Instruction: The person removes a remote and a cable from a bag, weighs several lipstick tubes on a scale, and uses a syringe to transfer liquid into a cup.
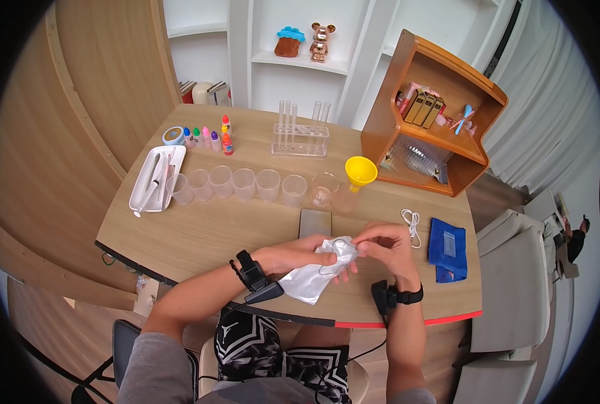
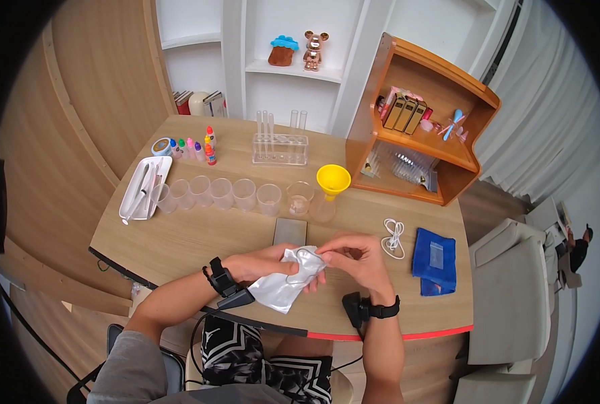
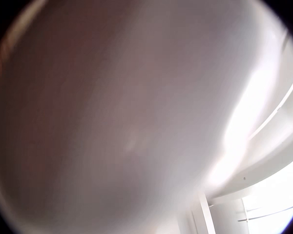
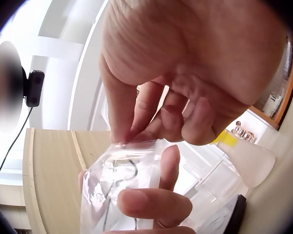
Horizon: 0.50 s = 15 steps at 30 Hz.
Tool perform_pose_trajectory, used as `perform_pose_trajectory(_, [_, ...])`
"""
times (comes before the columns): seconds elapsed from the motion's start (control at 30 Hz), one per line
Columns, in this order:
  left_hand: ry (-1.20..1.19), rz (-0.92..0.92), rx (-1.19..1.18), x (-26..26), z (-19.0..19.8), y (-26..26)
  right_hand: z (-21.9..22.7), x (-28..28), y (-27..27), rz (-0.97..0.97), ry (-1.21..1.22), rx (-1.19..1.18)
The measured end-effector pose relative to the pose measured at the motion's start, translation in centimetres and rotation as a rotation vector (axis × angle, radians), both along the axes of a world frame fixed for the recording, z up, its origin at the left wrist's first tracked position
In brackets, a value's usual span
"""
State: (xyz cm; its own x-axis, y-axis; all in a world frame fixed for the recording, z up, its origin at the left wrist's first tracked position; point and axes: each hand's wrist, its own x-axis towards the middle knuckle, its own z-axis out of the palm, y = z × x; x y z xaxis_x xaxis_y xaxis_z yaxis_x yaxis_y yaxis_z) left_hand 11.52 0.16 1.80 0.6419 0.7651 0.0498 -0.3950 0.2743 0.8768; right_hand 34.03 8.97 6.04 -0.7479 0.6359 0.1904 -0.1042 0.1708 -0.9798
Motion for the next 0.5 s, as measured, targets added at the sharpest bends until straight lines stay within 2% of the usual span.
perform_pose_trajectory(0.17, [-0.055,0.037,-0.008,0.0,0.0,0.1,0.2,0.0,0.7,0.064,-0.013,0.280])
perform_pose_trajectory(0.3, [-0.123,0.080,-0.004,-0.1,0.5,-0.2,0.8,-0.3,0.5,0.011,0.006,0.344])
perform_pose_trajectory(0.37, [-0.152,0.105,0.025,0.0,0.9,-0.2,0.9,0.2,1.0,-0.299,0.070,0.236])
perform_pose_trajectory(0.4, [-0.180,0.133,0.053,0.0,1.0,-0.1,0.9,0.8,1.6,-0.300,0.068,0.238])
perform_pose_trajectory(0.47, [-0.145,0.192,0.105,0.0,1.2,0.1,0.6,2.6,3.5,-0.625,-0.065,0.227])
perform_pose_trajectory(0.5, [-0.108,0.254,0.155,0.0,1.3,0.1,0.1,3.5,4.4,-0.628,-0.068,0.230])
